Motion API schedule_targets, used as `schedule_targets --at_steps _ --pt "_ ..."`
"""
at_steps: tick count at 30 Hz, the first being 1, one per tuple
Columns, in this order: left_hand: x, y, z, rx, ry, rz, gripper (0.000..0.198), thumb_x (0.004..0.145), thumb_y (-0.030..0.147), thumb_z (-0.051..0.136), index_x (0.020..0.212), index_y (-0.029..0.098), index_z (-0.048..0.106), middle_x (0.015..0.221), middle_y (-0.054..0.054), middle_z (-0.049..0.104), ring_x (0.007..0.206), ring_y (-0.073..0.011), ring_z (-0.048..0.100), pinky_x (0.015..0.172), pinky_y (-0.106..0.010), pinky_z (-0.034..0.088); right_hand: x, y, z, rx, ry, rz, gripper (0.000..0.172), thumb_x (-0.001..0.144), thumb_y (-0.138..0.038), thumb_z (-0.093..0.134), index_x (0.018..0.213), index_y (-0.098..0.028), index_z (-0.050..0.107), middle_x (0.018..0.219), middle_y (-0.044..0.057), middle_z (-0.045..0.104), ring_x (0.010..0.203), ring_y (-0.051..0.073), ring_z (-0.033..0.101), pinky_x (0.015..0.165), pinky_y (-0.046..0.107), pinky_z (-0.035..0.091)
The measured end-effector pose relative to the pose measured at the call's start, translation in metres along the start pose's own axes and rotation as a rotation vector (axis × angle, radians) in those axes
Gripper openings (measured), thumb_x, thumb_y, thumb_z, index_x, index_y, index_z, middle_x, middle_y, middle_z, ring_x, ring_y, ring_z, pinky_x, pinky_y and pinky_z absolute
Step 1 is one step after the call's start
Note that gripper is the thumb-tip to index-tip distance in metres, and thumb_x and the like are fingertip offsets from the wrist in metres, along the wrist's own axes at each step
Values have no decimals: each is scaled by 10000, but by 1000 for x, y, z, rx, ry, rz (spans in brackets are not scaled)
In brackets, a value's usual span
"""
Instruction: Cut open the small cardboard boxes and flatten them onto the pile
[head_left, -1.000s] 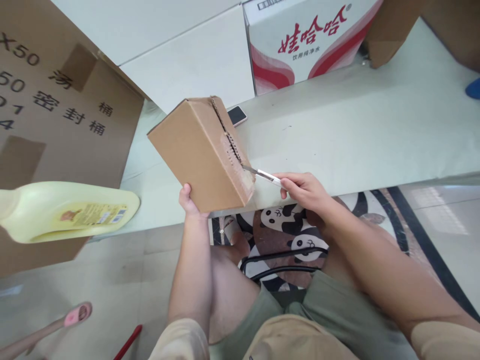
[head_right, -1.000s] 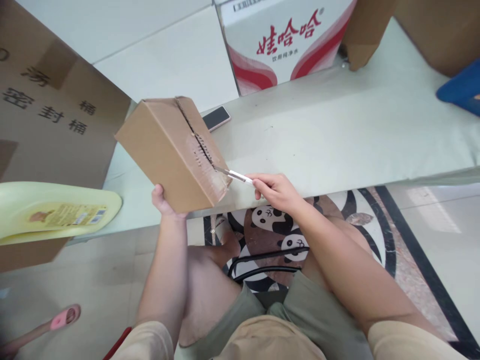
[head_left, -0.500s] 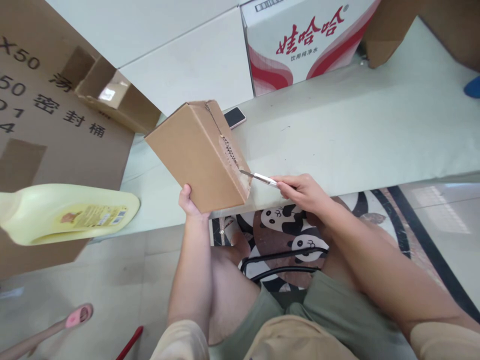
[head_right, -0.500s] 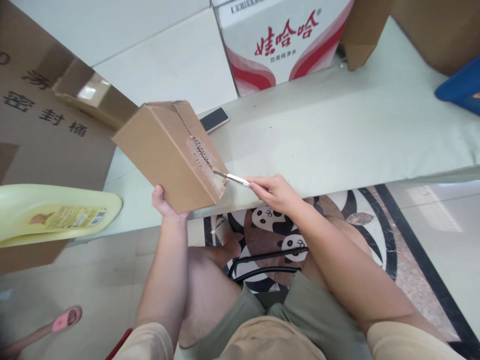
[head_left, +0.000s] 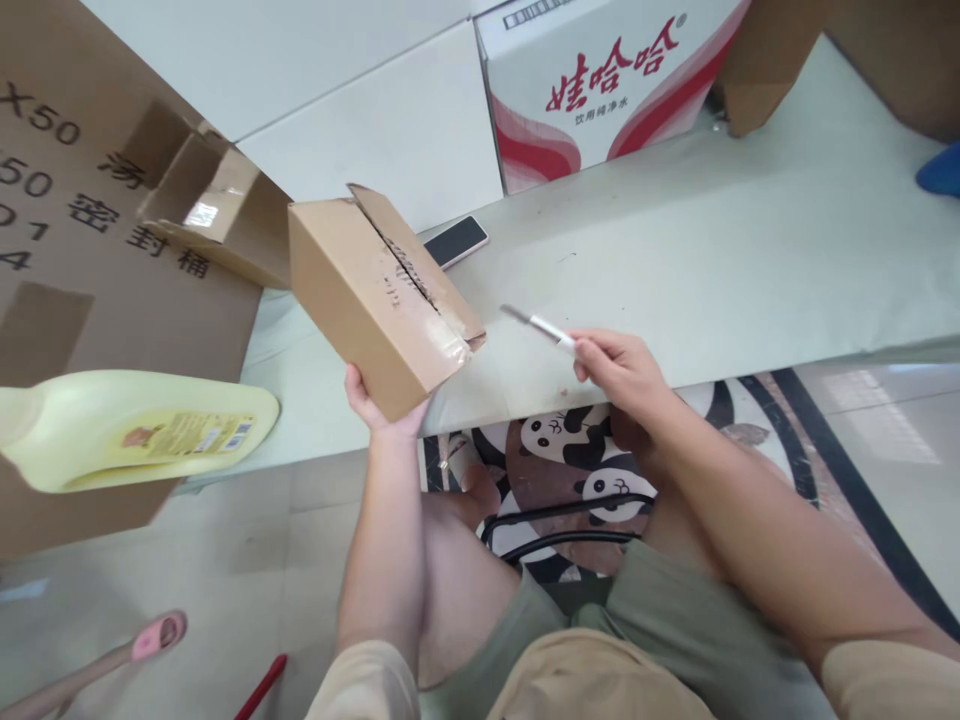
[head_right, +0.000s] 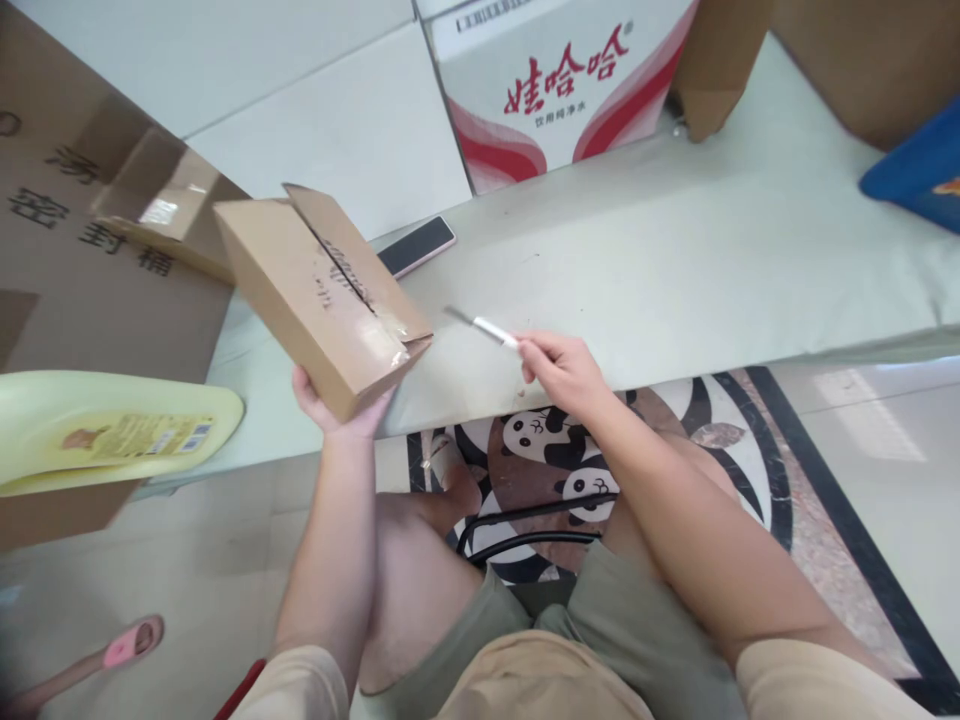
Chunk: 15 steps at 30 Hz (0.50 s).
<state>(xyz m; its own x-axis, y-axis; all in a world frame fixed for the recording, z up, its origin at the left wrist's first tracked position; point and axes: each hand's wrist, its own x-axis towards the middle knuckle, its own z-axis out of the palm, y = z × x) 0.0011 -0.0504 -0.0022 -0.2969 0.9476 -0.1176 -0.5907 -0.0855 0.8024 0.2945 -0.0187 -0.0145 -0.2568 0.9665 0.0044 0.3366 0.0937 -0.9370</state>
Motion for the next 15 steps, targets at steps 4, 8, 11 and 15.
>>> schedule_targets --at_steps 4,8,11,15 --pt "-2 -10 12 -113 -91 -263 569 823 596 621 1245 216 661 1326 -143 675 1314 -377 564 999 -548 542 14 16 5 -306 233 40 435 941 -339 455 1276 -185 685 965 131 728 859 283 663 804 461 529" --pt "-1 -31 20 -135 -62 -500 454 876 517 559 1175 195 671 1187 -148 719 1143 -347 667 896 -505 589 17 20 15 -368 204 -125 449 947 -447 482 1284 -218 672 1388 183 602 1320 394 516 1088 647 384" --pt "0 -47 22 -25 -48 -521 352 878 444 587 1091 179 675 1065 -126 735 1015 -301 709 842 -450 605 12 14 22 3 -25 -284 636 959 -640 426 1478 -277 493 1551 131 480 1429 336 444 1134 570 407" --pt "-3 -52 18 257 103 -236 382 768 387 763 1097 225 657 1108 -100 706 1076 -280 693 913 -415 572 9 10 25 365 -130 -169 860 872 -784 487 1591 -374 255 1679 85 286 1454 338 428 1058 523 510"
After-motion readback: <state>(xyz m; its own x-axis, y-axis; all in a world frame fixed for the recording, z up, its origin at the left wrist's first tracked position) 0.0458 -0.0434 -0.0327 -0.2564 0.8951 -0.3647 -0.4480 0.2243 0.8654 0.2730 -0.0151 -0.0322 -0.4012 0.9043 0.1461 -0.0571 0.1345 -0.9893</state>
